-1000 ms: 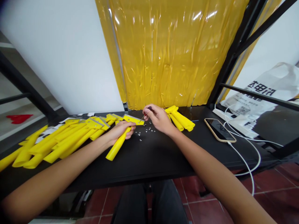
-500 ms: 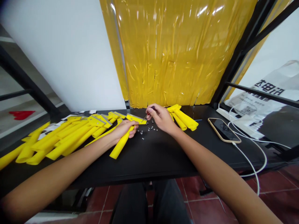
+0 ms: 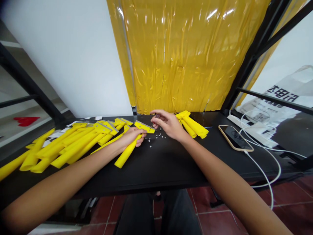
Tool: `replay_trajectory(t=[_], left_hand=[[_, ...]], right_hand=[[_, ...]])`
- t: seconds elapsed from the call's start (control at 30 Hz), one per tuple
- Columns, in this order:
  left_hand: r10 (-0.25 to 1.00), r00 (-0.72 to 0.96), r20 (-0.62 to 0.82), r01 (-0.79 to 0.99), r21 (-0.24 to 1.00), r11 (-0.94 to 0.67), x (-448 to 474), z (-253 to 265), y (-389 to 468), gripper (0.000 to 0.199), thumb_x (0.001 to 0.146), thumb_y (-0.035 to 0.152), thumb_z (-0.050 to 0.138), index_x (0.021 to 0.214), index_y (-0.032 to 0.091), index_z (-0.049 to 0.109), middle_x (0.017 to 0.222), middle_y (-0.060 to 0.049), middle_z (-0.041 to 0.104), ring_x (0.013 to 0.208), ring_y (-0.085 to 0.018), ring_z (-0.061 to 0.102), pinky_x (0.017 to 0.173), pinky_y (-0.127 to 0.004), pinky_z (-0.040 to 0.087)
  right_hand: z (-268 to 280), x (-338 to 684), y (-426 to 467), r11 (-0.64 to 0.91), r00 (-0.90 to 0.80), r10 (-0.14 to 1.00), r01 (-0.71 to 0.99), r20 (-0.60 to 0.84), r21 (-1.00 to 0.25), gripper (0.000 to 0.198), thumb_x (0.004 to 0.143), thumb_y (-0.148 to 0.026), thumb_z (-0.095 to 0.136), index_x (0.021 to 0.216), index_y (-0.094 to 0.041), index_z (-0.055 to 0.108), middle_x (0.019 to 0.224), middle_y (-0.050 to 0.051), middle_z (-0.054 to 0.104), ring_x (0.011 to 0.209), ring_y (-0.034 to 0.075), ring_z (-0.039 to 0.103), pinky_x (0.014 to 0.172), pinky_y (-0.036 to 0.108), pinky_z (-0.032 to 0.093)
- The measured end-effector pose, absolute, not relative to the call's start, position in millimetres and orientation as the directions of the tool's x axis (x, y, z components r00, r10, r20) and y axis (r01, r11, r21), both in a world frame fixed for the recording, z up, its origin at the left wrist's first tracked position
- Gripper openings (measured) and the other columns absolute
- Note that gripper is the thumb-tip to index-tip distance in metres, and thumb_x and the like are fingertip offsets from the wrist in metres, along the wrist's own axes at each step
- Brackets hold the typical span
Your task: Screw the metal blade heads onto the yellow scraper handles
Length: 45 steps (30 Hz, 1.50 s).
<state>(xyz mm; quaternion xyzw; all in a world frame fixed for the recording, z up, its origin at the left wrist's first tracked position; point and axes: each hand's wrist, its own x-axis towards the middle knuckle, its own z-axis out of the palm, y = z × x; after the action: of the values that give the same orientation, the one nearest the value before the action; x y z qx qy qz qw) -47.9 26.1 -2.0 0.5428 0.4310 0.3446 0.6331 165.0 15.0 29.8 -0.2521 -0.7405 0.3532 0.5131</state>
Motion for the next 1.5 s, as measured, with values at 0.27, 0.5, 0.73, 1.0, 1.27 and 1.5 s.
replay_trajectory(t=[0.27, 0.5, 0.73, 1.0, 1.27, 1.5], left_hand=[[0.835, 0.515, -0.195, 0.099, 0.981, 0.168, -55.6, 1.2, 27.4, 0.028, 0.084, 0.03, 0.064, 0.062, 0.017, 0.054, 0.042, 0.003, 0.042, 0.032, -0.007, 0.034, 0.034, -0.022, 0.031], [0.769, 0.6, -0.22, 0.096, 0.974, 0.204, -61.5, -0.2, 33.4, 0.028, 0.086, 0.031, 0.065, 0.063, 0.017, 0.056, 0.042, 0.004, 0.042, 0.031, -0.007, 0.033, 0.033, -0.021, 0.031], [0.764, 0.602, -0.233, 0.125, 0.972, 0.197, -61.3, 1.7, 32.7, 0.029, 0.085, 0.033, 0.066, 0.064, 0.017, 0.054, 0.045, 0.004, 0.043, 0.032, -0.007, 0.033, 0.032, -0.021, 0.03], [0.786, 0.584, -0.204, 0.106, 0.979, 0.175, -59.0, 7.4, 26.9, 0.023, 0.083, 0.03, 0.066, 0.068, 0.016, 0.056, 0.056, 0.003, 0.049, 0.036, -0.006, 0.036, 0.034, -0.022, 0.031], [0.783, 0.58, -0.223, 0.115, 0.975, 0.192, -59.4, 10.7, 24.5, 0.022, 0.082, 0.03, 0.068, 0.071, 0.016, 0.057, 0.056, 0.003, 0.049, 0.038, -0.006, 0.038, 0.035, -0.022, 0.032], [0.76, 0.597, -0.257, 0.175, 0.966, 0.189, -58.9, 12.9, 25.0, 0.029, 0.084, 0.032, 0.065, 0.064, 0.017, 0.052, 0.046, 0.005, 0.042, 0.034, -0.007, 0.035, 0.035, -0.022, 0.032]], right_hand=[[37.8, 175.0, 10.8, 0.465, -0.543, 0.707, -0.125, 0.453, -0.876, 0.025, 0.091, -0.04, 0.068, 0.104, -0.019, 0.068, 0.099, 0.006, 0.073, 0.052, 0.008, 0.06, 0.053, 0.027, 0.053], [35.5, 167.3, 7.5, 0.417, -0.584, 0.674, -0.205, 0.453, -0.885, 0.032, 0.09, -0.044, 0.07, 0.11, -0.021, 0.063, 0.087, 0.001, 0.066, 0.062, 0.01, 0.055, 0.061, 0.026, 0.049], [32.8, 158.8, 9.5, 0.421, -0.443, 0.748, -0.259, 0.494, -0.87, 0.029, 0.092, -0.049, 0.065, 0.101, -0.022, 0.057, 0.098, 0.005, 0.071, 0.063, 0.011, 0.052, 0.065, 0.028, 0.048], [29.6, 154.1, 6.8, 0.422, -0.45, 0.733, -0.287, 0.51, -0.86, 0.026, 0.095, -0.048, 0.061, 0.097, -0.022, 0.062, 0.091, 0.002, 0.061, 0.069, 0.012, 0.054, 0.068, 0.029, 0.048], [36.0, 162.5, 4.0, 0.48, -0.636, 0.619, -0.159, 0.461, -0.863, 0.031, 0.097, -0.047, 0.057, 0.103, -0.02, 0.071, 0.091, 0.004, 0.06, 0.068, 0.012, 0.048, 0.066, 0.029, 0.042], [37.8, 156.6, -0.1, 0.296, -0.519, 0.741, -0.318, 0.427, -0.9, 0.025, 0.097, -0.048, 0.058, 0.102, -0.023, 0.057, 0.091, 0.0, 0.061, 0.051, 0.006, 0.027, 0.047, 0.022, 0.025]])
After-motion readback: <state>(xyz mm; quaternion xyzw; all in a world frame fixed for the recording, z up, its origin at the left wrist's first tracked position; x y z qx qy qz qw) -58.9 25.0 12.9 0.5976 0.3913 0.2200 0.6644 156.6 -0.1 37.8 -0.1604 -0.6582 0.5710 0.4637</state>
